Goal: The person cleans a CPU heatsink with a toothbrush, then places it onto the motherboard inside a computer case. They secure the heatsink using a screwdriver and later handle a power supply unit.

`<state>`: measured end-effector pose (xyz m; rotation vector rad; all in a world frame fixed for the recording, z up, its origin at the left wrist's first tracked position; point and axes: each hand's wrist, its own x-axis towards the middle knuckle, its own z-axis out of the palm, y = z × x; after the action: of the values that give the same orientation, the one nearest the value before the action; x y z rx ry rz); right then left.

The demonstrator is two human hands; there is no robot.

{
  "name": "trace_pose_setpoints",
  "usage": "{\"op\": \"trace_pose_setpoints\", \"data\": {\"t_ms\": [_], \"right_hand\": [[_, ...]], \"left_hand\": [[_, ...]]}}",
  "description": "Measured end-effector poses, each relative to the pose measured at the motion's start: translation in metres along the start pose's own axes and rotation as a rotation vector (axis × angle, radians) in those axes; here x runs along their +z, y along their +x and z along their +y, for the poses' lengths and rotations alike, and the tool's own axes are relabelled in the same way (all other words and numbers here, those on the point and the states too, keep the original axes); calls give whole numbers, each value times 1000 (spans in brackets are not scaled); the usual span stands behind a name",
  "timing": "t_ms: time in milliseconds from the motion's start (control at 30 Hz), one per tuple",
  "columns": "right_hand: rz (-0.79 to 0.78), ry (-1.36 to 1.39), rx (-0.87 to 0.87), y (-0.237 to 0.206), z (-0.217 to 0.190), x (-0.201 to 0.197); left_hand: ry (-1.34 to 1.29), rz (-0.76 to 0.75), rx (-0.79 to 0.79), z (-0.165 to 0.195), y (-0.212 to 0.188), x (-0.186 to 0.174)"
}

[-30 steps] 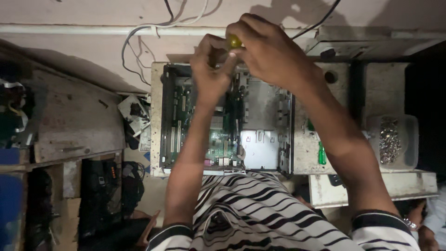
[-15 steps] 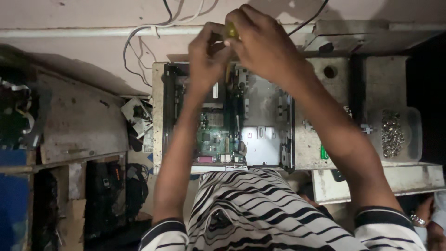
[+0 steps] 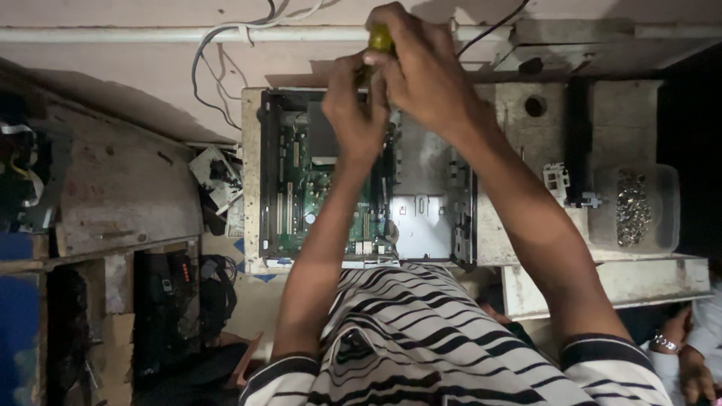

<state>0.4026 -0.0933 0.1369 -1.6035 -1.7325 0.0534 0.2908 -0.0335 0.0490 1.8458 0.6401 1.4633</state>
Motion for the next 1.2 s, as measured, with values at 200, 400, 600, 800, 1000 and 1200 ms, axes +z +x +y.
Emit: {"op": "trace_pose_setpoints", "data": {"t_ms": [200, 400, 600, 800, 1000, 1200], "right_hand": [[122, -27, 65, -1, -14, 7], [66, 33, 94, -9, 6, 13], [123, -268, 17, -30, 10, -17], [312, -176, 75, -39, -8, -84], [326, -222, 18, -12, -22, -46], [157, -86, 63, 13, -44, -13]], "left_hand": [[-199, -264, 79, -24, 30, -24], [-190, -407, 61, -24, 37, -44], [-204, -176, -232, -46, -17, -114], [247, -98, -339, -84, -76, -169], [162, -200, -344, -98, -110, -162], [229, -241, -328, -97, -110, -152]]}}
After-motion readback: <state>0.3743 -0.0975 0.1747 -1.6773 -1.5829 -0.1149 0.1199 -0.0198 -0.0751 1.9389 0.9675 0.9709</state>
